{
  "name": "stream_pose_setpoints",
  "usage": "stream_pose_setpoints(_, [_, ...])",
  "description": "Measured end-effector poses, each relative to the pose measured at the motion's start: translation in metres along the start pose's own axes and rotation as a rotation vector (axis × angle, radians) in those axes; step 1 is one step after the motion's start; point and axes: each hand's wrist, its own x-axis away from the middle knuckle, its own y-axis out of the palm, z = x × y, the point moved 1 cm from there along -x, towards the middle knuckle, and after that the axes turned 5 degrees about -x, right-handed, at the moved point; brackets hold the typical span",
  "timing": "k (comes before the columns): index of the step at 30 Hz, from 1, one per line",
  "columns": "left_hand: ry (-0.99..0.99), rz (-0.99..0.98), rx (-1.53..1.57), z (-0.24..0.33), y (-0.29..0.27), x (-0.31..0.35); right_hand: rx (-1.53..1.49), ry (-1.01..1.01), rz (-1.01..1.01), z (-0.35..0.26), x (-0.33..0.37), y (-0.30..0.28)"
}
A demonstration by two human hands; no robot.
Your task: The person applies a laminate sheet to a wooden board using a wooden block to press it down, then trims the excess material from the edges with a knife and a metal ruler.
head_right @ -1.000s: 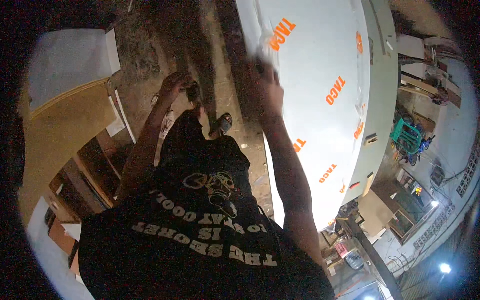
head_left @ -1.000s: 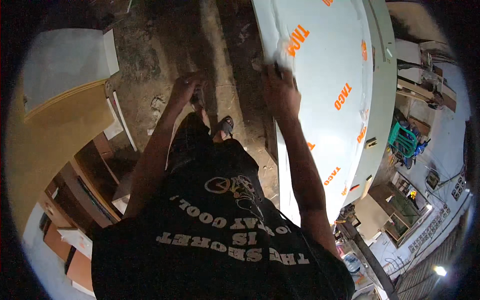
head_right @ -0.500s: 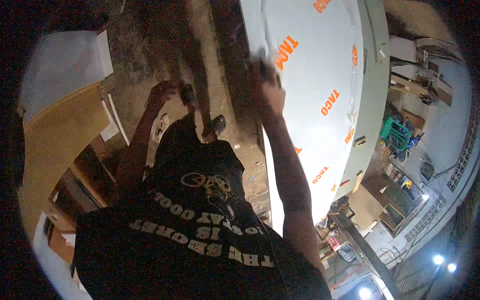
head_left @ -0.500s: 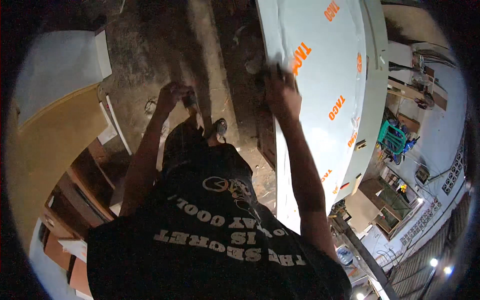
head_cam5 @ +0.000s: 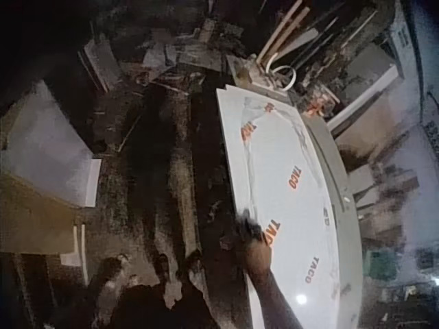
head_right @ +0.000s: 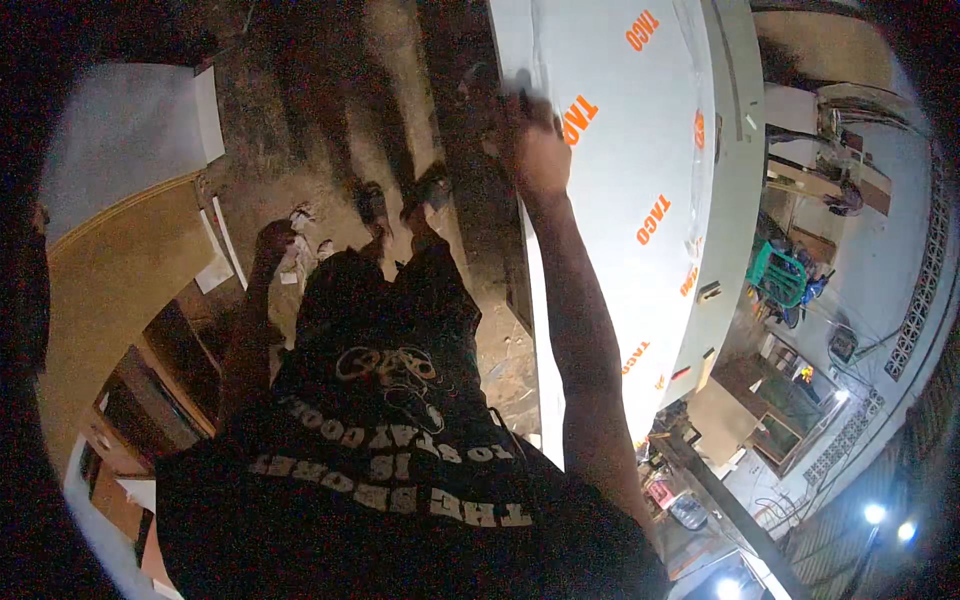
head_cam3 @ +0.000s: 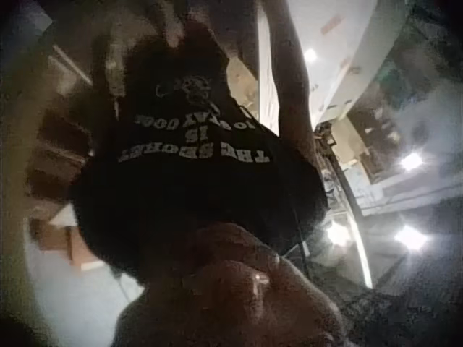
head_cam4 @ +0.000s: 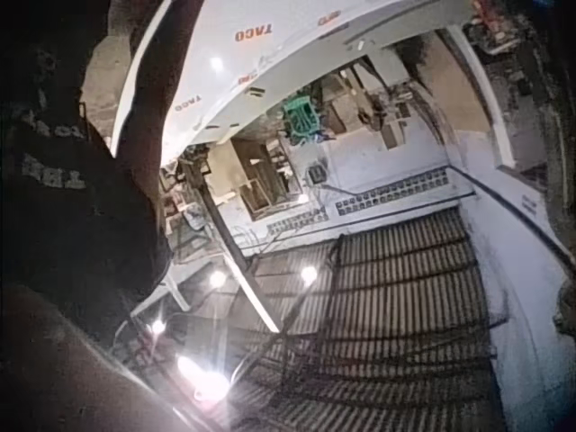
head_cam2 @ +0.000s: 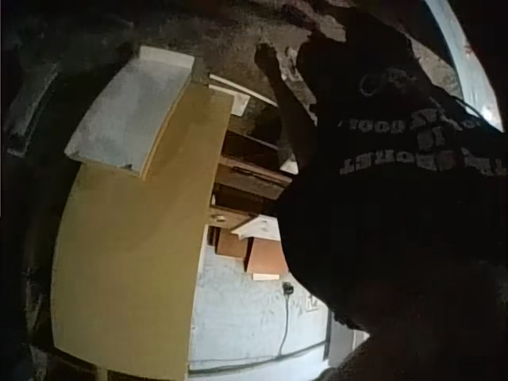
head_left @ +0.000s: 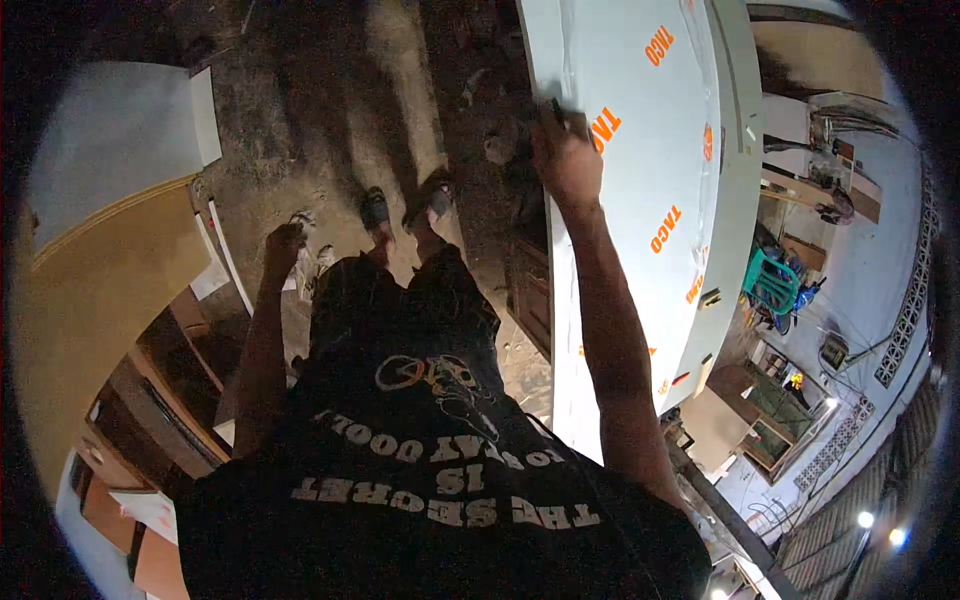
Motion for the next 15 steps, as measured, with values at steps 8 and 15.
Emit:
stream_pose_setpoints(8, [-0.476, 0.107, 0.876, -0.105, 0.013, 0.110, -0.072, 0.088, 0.022, -0.008, 0.049, 0.005])
stream_pose_setpoints(15, [-0.135, -0.032, 0.050, -0.096, 0.009, 0.087, 0.018, -0.016, -0.013, 0.023, -0.068, 0.038])
